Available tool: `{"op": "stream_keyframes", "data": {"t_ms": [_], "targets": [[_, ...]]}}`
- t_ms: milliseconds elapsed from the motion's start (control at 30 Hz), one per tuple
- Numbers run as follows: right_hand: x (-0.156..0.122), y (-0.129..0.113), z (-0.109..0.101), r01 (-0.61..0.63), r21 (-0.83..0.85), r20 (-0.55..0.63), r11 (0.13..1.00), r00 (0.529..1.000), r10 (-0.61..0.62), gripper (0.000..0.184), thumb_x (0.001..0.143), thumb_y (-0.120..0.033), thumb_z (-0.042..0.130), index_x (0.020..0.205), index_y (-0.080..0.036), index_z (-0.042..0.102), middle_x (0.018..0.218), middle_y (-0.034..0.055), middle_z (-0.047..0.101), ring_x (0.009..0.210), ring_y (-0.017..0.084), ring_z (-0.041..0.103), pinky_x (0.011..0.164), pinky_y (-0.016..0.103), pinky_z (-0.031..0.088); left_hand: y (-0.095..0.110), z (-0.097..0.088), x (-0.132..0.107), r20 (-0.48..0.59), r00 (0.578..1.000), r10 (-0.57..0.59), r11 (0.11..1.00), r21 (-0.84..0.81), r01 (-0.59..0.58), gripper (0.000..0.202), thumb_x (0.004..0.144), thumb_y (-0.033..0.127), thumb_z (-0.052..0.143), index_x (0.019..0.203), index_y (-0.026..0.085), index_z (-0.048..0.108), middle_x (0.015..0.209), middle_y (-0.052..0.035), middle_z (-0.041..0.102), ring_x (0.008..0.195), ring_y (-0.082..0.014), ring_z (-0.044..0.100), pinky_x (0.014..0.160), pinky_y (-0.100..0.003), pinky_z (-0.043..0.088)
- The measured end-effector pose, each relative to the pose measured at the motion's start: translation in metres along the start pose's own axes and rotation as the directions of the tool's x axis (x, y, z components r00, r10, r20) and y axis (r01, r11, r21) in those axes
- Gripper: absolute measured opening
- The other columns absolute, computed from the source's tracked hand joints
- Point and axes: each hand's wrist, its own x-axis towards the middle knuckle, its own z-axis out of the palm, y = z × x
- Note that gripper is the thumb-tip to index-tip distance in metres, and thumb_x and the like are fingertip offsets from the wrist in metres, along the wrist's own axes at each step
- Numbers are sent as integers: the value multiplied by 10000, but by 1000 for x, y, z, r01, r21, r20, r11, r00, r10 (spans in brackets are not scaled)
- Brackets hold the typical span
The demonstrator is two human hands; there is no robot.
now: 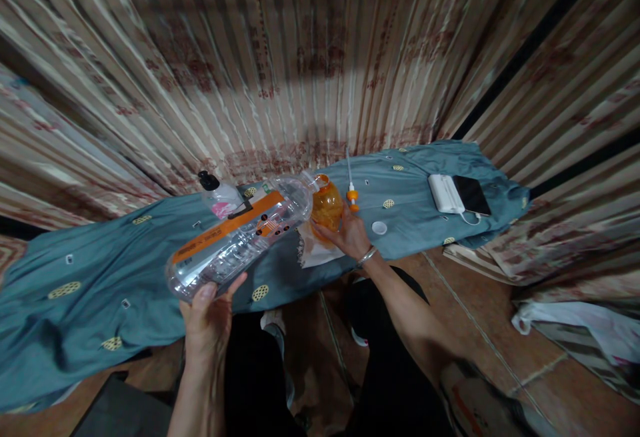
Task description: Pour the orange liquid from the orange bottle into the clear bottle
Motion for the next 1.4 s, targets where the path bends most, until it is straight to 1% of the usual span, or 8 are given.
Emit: {"op": "stream_keyframes", "data": {"t_ms": [133, 433, 700, 867, 967, 1033, 1233, 1400], "targets": [[0, 0, -1, -15, -6, 12, 1000, 1000, 15, 856, 885, -600, 735, 1542, -143, 430, 1177, 178, 796, 1022, 362, 796, 888, 473, 650, 1, 1, -1, -12, 1000, -2, 1000, -4, 2, 466, 583, 410, 888, 1014, 296, 750, 1228, -42, 729, 1265, -366, 629, 839, -481, 654], [0, 1, -1, -24, -24, 7, 999, 1000, 24, 873, 861, -602, 763, 1543, -159, 444, 1167, 162, 805, 996, 355, 802, 861, 460, 655, 1, 2, -1, -3, 1000, 5, 1000, -6, -5, 489, 575, 421, 899, 1023, 294, 751, 1253, -54, 729, 1277, -385, 624, 875, -520, 640], [0, 1, 1, -11, 15, -14, 1000, 1000, 11, 851, 871, -665, 724, 1492, -140, 472, 1224, 186, 784, 1055, 357, 793, 906, 469, 652, 3, 5, -2, -36, 999, -8, 999, -38, 6, 476, 551, 381, 911, 1000, 309, 771, 1159, -23, 740, 1197, -331, 651, 773, -412, 661], [1, 1, 0, -9, 29, 10, 1000, 1000, 9, 831, 875, -652, 721, 1482, -136, 483, 1233, 188, 777, 1081, 355, 784, 943, 472, 642, 2, 4, -2, -40, 999, -11, 999, -35, 10, 460, 557, 385, 910, 982, 296, 761, 1173, -32, 738, 1235, -360, 642, 848, -496, 657], [1, 1, -1, -6, 20, 22, 1000, 1000, 5, 814, 883, -629, 726, 1481, -133, 482, 1247, 187, 772, 1082, 348, 784, 941, 449, 641, 3, 4, -2, -42, 999, -20, 999, -39, 18, 457, 544, 381, 915, 965, 288, 761, 1160, -40, 743, 1251, -370, 633, 865, -509, 653], [1, 0, -1, -6, 8, 19, 1000, 1000, 6, 818, 884, -625, 729, 1486, -135, 471, 1247, 186, 774, 1076, 347, 787, 934, 443, 643, 4, 5, -2, -44, 999, -26, 999, -47, 24, 455, 531, 378, 917, 949, 283, 764, 1116, -38, 744, 1215, -358, 647, 842, -487, 658], [1, 1, -1, -10, -26, 22, 1000, 1000, 11, 842, 888, -637, 724, 1506, -138, 445, 1217, 178, 791, 1036, 349, 799, 896, 443, 650, 6, 9, -2, -65, 997, -38, 996, -85, 32, 441, 469, 356, 946, 858, 274, 755, 977, 0, 719, 1034, -251, 673, 745, -342, 655], [2, 2, 1, -1, -25, -2, 1000, 1000, 1, 847, 874, -637, 736, 1506, -146, 457, 1208, 169, 796, 1042, 348, 797, 883, 433, 651, 7, 12, -1, -73, 995, -61, 994, -92, 54, 514, 446, 361, 955, 920, 282, 772, 1047, -17, 724, 1057, -280, 663, 726, -386, 669]]}}
